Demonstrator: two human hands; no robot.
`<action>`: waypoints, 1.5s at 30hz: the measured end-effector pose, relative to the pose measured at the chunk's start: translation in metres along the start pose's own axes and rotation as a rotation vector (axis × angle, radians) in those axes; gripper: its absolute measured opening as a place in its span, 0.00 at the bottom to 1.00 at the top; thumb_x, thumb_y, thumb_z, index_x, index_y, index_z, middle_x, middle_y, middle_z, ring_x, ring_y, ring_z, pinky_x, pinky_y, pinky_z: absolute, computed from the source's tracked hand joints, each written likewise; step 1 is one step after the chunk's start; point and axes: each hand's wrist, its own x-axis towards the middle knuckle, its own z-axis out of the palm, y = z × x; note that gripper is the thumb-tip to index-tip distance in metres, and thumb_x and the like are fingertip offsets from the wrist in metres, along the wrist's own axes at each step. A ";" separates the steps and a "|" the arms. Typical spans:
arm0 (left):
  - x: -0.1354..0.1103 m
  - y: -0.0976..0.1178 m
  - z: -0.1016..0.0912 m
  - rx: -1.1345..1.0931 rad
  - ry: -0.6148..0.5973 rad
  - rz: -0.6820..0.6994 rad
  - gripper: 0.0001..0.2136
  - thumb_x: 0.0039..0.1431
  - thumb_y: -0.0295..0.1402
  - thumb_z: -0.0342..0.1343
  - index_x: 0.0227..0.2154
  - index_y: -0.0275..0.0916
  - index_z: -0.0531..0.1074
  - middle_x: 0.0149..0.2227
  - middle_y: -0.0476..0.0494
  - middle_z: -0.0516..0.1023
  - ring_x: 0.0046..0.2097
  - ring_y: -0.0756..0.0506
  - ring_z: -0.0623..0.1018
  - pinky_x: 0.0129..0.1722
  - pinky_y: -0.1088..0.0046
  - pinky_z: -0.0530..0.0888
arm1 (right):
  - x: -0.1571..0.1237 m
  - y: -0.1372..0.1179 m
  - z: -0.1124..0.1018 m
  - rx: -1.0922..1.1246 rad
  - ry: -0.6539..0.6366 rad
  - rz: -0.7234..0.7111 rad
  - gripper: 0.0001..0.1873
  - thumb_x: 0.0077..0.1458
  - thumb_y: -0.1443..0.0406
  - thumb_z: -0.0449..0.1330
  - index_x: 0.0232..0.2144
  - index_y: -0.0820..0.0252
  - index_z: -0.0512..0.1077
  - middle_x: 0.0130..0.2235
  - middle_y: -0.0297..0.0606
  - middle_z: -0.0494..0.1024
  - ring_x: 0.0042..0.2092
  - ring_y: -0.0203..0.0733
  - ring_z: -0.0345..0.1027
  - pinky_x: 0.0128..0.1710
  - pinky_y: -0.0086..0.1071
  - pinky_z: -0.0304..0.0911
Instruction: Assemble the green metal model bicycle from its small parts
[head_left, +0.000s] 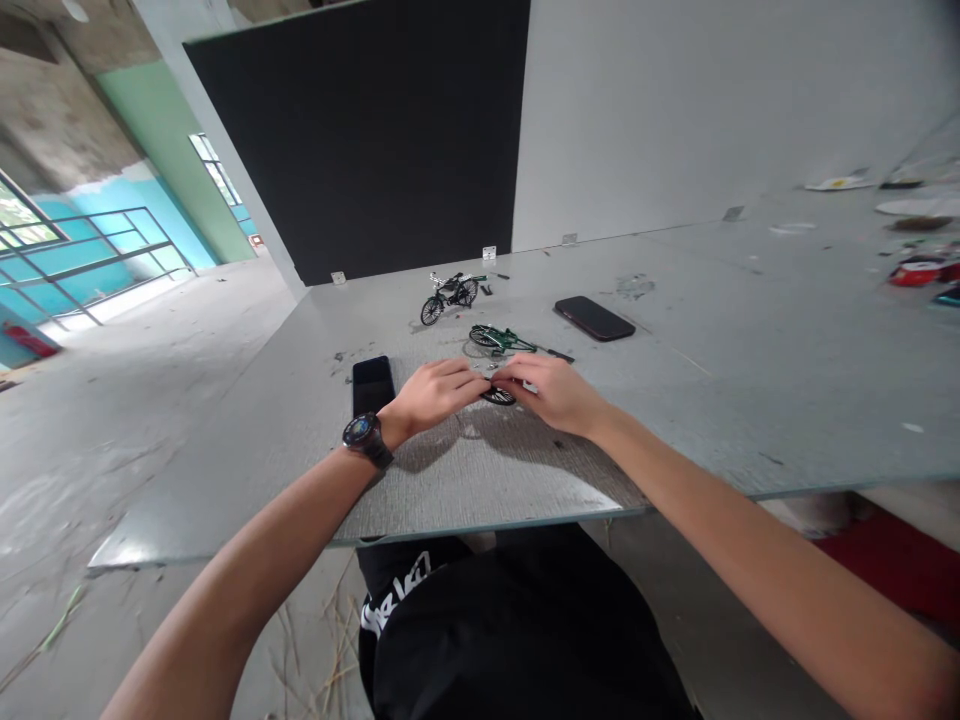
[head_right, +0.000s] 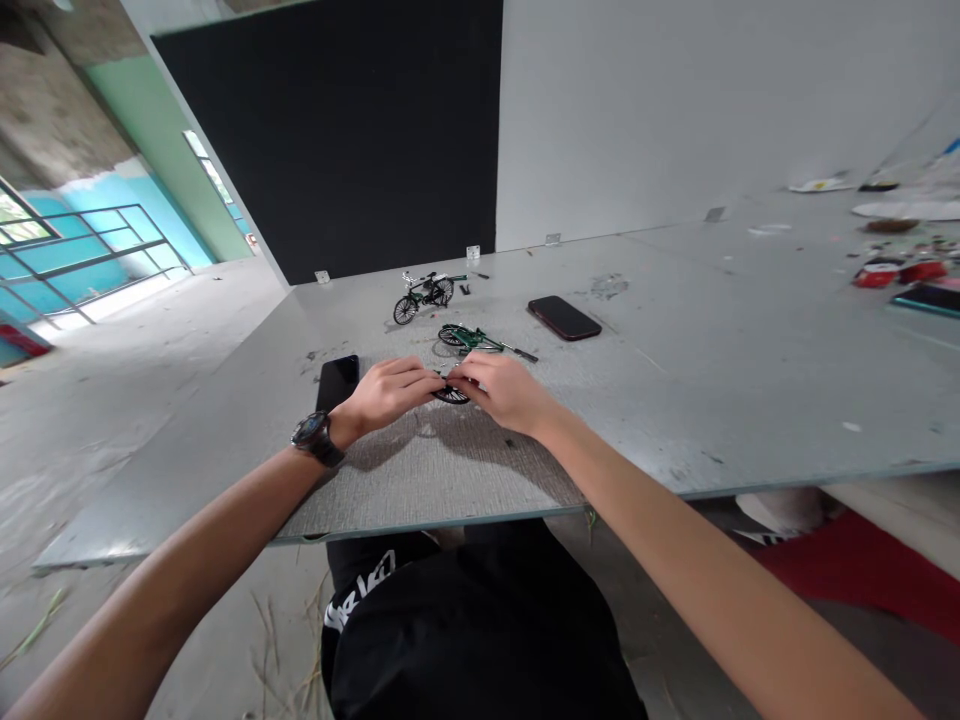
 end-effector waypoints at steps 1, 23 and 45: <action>0.000 0.000 0.000 -0.004 0.002 0.000 0.12 0.74 0.32 0.46 0.44 0.36 0.74 0.40 0.41 0.82 0.41 0.46 0.77 0.37 0.71 0.74 | 0.000 0.000 0.000 0.002 -0.001 -0.003 0.15 0.69 0.61 0.52 0.43 0.58 0.78 0.40 0.44 0.80 0.42 0.47 0.74 0.43 0.40 0.68; -0.001 -0.001 0.003 -0.041 0.000 -0.141 0.13 0.74 0.38 0.47 0.40 0.37 0.73 0.31 0.45 0.77 0.36 0.47 0.77 0.33 0.74 0.71 | 0.000 0.002 -0.002 0.029 0.016 0.002 0.15 0.68 0.60 0.55 0.44 0.56 0.81 0.40 0.43 0.80 0.40 0.46 0.74 0.40 0.39 0.68; 0.001 0.004 -0.005 0.137 0.042 0.007 0.10 0.73 0.26 0.44 0.42 0.37 0.71 0.32 0.46 0.75 0.35 0.48 0.74 0.31 0.74 0.69 | 0.003 -0.002 -0.003 0.109 0.039 0.064 0.11 0.64 0.57 0.62 0.34 0.58 0.78 0.32 0.37 0.78 0.33 0.40 0.69 0.35 0.33 0.61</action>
